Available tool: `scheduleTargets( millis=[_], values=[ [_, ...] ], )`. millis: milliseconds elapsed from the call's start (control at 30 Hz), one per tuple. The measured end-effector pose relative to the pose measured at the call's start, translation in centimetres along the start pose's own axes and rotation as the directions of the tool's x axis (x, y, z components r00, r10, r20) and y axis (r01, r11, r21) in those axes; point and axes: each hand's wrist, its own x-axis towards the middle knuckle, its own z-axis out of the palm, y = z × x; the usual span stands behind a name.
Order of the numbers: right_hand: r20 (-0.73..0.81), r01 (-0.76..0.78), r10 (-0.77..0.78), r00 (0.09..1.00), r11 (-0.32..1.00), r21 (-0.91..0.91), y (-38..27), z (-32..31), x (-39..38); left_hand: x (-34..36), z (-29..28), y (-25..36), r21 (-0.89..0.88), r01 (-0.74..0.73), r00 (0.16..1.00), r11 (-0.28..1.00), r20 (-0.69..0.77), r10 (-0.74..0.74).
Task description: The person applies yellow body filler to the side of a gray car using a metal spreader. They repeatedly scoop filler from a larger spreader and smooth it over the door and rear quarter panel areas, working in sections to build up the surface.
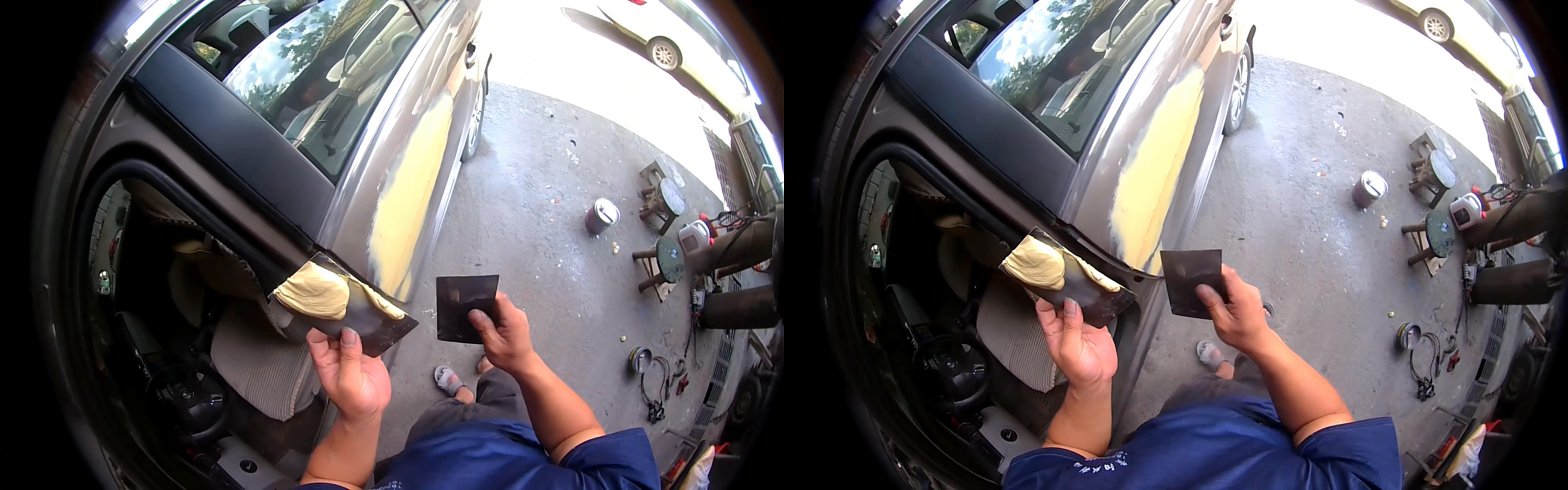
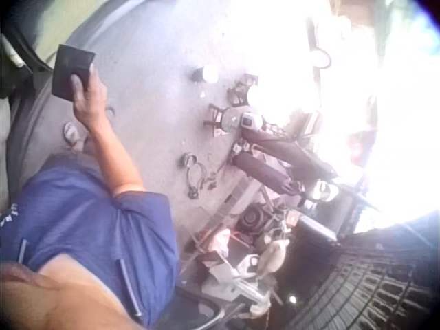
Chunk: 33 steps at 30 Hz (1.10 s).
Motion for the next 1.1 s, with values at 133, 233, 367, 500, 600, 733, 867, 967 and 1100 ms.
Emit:
scheduleTargets(
  millis=[133, 233, 367, 500, 600, 733, 867, 967, 1100],
  values=[
    [0.000, 0.024, -0.028, 1.000, 0.864, 0.503, -2.5, -2.6, 0.7, -0.1, 3.0, 0.4, -0.102, -0.092, 0.994, 0.990, -0.071, 0.085],
    [0.223, 0.111, -0.209, 0.952, 0.917, 0.382, -3.8, -4.8, 2.0, -0.2, 5.2, -0.3, -0.123, -0.158, 0.984, 0.980, 0.063, 0.166],
    [0.312, 0.036, -0.154, 0.937, 0.935, 0.353, -3.7, -8.3, 5.4, 0.5, 8.8, -3.3, -0.046, -0.177, 0.951, 0.983, 0.250, 0.183],
    [0.452, 0.017, -0.177, 0.874, 0.941, 0.337, -3.4, -13.5, 9.6, 0.2, 11.4, -5.7, 0.144, -0.047, 0.932, 0.988, 0.362, -0.008],
    [0.508, 0.036, -0.213, 0.835, 0.941, 0.336, -4.0, -17.1, 12.7, 0.6, 13.9, -6.1, 0.582, -0.239, 0.912, 0.777, 0.410, -0.028],
    [0.505, 0.086, -0.338, 0.794, 0.885, 0.457, -6.8, -19.9, 15.7, 0.5, 16.1, -6.3, 0.792, -0.386, 0.890, 0.473, 0.455, -0.037],
    [0.558, 0.454, -0.586, 0.588, 0.810, 0.371, -10.6, -21.7, 17.5, -2.8, 15.1, -6.3, 0.779, 0.065, 0.957, 0.624, 0.129, -0.261],
    [0.573, 0.625, -0.787, 0.229, 0.570, 0.533, -13.8, -19.8, 15.7, -5.7, 13.3, -7.7, 0.128, 0.083, 0.987, 0.988, 0.124, -0.099],
    [0.697, 0.713, -0.704, 0.134, 0.557, 0.425, -12.8, -18.6, 13.2, -8.7, 13.7, -7.5, 0.046, -0.010, 0.994, 0.999, 0.108, 0.005]
  ],
)
